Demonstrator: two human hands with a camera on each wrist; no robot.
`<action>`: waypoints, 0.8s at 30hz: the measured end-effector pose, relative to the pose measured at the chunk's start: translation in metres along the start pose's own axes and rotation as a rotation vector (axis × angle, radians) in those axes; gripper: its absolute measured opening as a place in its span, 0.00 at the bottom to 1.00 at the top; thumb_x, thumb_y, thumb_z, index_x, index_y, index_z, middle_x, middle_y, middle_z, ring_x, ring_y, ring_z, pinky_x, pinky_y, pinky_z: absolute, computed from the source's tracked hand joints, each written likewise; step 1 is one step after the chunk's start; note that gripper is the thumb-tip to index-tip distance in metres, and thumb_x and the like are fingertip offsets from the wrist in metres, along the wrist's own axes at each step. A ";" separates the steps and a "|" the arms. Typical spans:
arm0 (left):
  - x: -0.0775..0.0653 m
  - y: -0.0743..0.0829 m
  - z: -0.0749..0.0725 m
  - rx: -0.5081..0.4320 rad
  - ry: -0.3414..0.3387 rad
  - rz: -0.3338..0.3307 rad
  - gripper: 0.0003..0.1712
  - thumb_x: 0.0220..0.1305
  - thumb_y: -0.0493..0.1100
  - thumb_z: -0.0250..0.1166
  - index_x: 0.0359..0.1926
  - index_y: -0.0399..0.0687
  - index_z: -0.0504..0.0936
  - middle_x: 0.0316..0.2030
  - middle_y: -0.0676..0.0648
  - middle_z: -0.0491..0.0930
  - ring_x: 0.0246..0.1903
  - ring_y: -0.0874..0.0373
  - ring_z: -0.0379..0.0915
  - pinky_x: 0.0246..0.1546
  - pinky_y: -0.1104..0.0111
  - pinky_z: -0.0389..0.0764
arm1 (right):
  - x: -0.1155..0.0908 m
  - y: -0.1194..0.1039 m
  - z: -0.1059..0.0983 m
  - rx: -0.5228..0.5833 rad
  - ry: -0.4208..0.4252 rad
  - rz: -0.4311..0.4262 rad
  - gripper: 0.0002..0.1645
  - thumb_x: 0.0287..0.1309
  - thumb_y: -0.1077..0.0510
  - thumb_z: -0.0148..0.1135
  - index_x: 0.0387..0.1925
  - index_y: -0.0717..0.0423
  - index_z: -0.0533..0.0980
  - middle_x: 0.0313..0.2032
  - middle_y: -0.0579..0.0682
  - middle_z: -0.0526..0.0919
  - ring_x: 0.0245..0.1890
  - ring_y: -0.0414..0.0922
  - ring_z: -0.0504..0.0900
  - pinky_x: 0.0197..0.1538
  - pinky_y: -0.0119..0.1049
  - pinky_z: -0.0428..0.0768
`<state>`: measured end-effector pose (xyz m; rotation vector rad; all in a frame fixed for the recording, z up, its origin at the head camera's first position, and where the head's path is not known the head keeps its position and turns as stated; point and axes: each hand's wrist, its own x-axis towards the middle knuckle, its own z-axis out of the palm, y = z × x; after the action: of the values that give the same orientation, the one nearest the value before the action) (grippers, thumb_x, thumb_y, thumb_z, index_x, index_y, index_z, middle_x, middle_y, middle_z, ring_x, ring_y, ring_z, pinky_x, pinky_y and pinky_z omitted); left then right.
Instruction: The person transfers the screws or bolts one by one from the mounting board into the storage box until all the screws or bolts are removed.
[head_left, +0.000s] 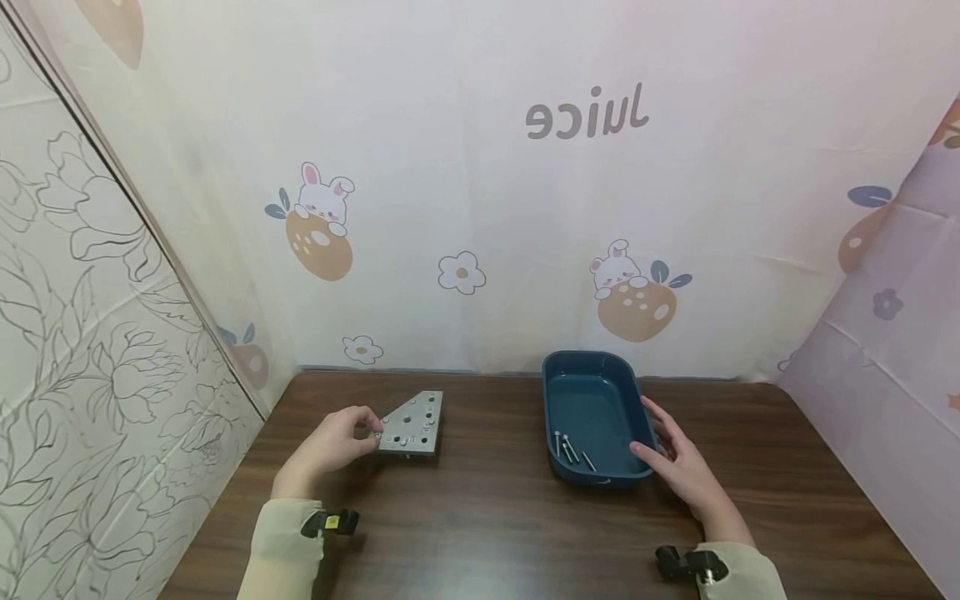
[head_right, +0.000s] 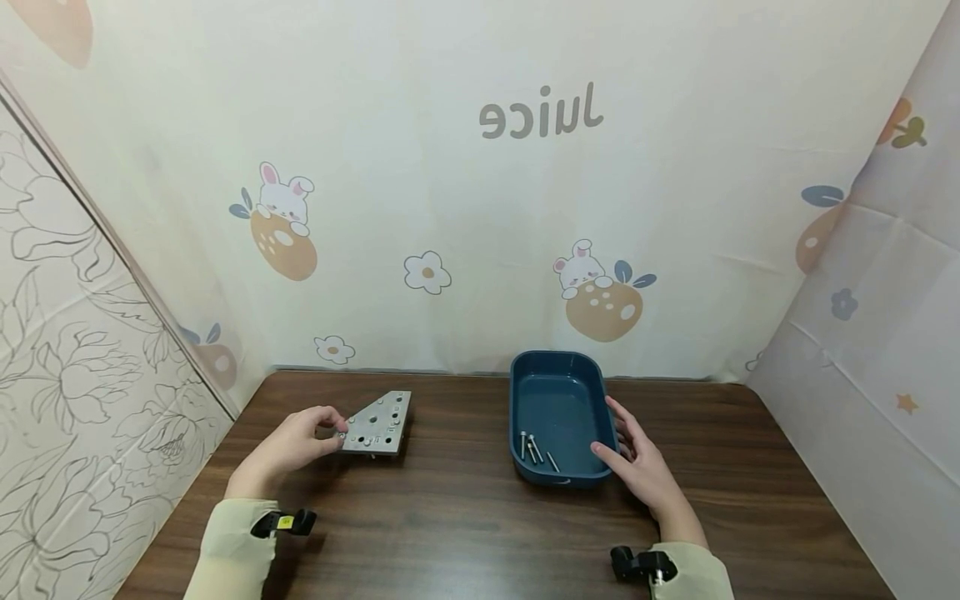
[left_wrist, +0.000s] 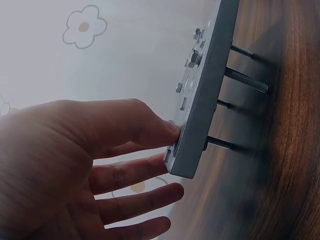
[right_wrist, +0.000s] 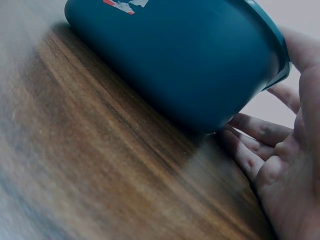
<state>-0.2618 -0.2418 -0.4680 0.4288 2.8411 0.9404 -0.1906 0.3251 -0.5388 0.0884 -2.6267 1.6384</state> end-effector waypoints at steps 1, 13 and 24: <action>0.000 0.000 0.000 0.004 0.001 0.001 0.07 0.62 0.38 0.70 0.39 0.56 0.82 0.47 0.51 0.83 0.55 0.47 0.76 0.58 0.44 0.75 | 0.000 0.000 0.000 0.000 0.000 0.001 0.48 0.70 0.48 0.62 0.79 0.27 0.45 0.75 0.65 0.56 0.72 0.68 0.57 0.65 0.74 0.57; 0.001 0.002 0.001 0.025 0.003 0.013 0.07 0.63 0.39 0.69 0.38 0.56 0.81 0.46 0.50 0.83 0.54 0.49 0.76 0.58 0.45 0.75 | 0.000 -0.001 0.000 -0.001 -0.003 -0.002 0.47 0.70 0.48 0.61 0.79 0.27 0.45 0.75 0.66 0.56 0.72 0.69 0.57 0.65 0.75 0.57; 0.000 0.003 0.000 0.026 0.005 0.020 0.06 0.63 0.39 0.69 0.38 0.55 0.81 0.46 0.51 0.83 0.54 0.50 0.76 0.58 0.46 0.76 | 0.000 0.000 0.000 -0.004 0.000 -0.016 0.47 0.70 0.49 0.61 0.79 0.29 0.46 0.75 0.65 0.56 0.72 0.67 0.57 0.65 0.74 0.58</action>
<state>-0.2610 -0.2394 -0.4659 0.4588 2.8618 0.9097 -0.1907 0.3247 -0.5384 0.1095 -2.6224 1.6283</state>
